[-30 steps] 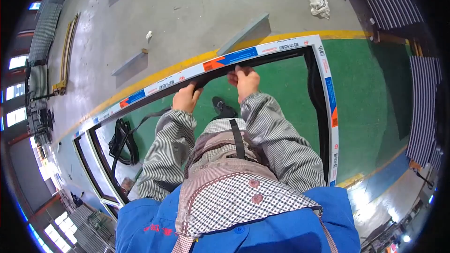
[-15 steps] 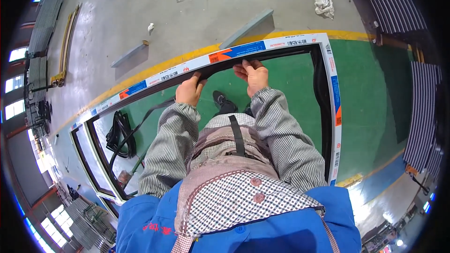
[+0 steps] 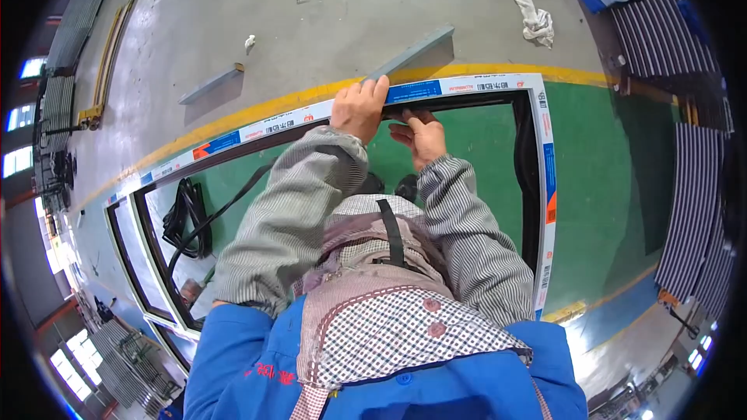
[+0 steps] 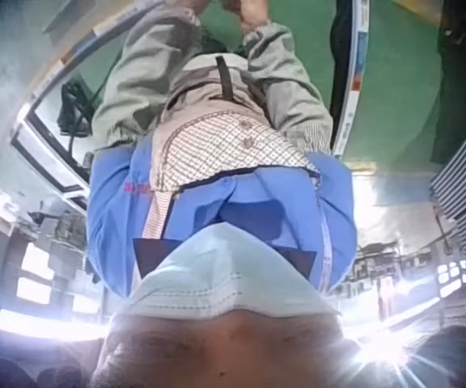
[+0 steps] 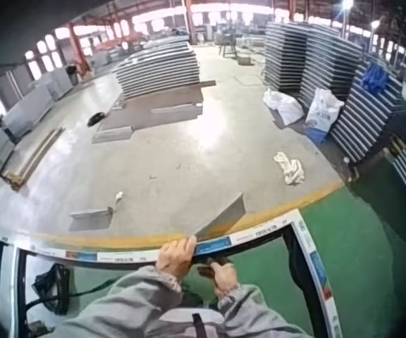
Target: The recorder is applying and pressing a rubber sealant strip into the grooves of a metal frame.
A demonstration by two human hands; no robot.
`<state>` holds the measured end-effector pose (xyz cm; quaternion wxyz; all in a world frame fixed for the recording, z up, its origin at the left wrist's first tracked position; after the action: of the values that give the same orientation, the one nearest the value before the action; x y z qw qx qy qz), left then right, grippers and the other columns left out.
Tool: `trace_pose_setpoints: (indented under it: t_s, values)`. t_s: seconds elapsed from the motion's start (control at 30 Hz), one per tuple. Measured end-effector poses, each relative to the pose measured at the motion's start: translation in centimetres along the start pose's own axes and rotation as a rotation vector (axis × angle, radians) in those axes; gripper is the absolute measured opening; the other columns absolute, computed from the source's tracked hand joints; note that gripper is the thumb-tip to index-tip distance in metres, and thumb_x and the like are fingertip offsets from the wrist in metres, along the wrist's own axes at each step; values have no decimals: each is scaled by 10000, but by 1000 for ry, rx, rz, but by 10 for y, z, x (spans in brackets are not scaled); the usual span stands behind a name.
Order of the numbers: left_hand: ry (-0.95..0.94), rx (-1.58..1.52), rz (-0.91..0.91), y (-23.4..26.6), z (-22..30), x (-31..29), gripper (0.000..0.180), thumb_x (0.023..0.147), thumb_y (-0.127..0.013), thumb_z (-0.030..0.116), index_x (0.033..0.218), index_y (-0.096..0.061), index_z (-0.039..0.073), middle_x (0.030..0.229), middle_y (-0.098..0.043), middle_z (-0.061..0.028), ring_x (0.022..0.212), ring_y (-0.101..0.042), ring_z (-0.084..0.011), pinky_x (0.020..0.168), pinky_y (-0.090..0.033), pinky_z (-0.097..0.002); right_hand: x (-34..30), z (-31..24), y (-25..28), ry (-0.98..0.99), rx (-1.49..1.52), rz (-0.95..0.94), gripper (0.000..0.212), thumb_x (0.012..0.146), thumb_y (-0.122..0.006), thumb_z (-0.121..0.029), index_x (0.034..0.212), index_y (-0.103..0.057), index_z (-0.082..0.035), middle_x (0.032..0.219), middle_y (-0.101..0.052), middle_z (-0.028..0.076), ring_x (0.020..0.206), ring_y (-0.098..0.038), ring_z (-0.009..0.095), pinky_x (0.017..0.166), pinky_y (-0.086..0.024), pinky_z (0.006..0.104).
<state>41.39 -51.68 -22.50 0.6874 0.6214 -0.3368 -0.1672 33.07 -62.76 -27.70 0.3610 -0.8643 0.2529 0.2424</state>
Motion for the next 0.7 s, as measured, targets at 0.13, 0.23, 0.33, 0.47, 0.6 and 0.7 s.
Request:
trace_pose_setpoints:
  t_s: [0.13,0.23,0.33,0.47,0.6,0.7]
  values:
    - [-36,-198,-82,5,-15,-3,600,656,-715,189,1207,-492,103,924,-602,-71,834,-598,-257,715,-466,-389,-40,-36,-9,743,-1419,33,243,836,-612,-170,1034,-568,-37,959,-639,118,819,-638,279,692,-503,348]
    - [-35,-200,-60,5,-8,-3,643,656,-719,212,1242,-477,106,917,-597,-62,845,-594,-257,722,-464,-383,-42,-65,-17,1465,-1702,-33,434,752,-649,-223,1133,-533,-49,1198,-517,134,1081,-513,304,901,-399,414]
    - [-13,-87,-67,5,2,1,693,675,-708,247,1299,-443,109,975,-586,-57,907,-574,-249,772,-450,-376,-6,-72,-26,1515,-1936,-144,560,728,-627,-236,1225,-470,-31,1185,-509,139,1074,-510,288,923,-386,405]
    - [30,-127,-66,6,-1,-2,725,675,-688,251,1332,-414,114,1062,-559,-62,970,-537,-241,831,-417,-369,11,-72,-32,1487,-2005,-375,507,736,-608,-231,1177,-484,-14,1071,-548,123,985,-537,268,868,-409,386]
    - [-22,-113,42,10,2,-3,557,748,-597,311,1253,-494,100,935,-567,-33,876,-553,-210,747,-421,-340,7,-74,-31,1380,-1935,-403,464,712,-652,-231,1109,-506,-41,985,-556,90,914,-541,259,808,-418,380]
    - [-3,-81,63,11,10,-2,534,764,-560,301,1252,-499,94,910,-558,-39,847,-541,-195,753,-412,-335,12,-78,-25,1423,-1944,-380,515,706,-640,-216,1171,-491,-53,1034,-542,91,949,-537,245,830,-414,363]
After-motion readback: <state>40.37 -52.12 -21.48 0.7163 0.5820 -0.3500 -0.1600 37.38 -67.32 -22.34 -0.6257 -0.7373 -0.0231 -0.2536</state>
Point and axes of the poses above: each hand's wrist, its own x-axis towards the middle knuckle, its own y-axis out of the back of the hand, z = x × y, the point moved 2 cm from there along x, towards the middle knuckle
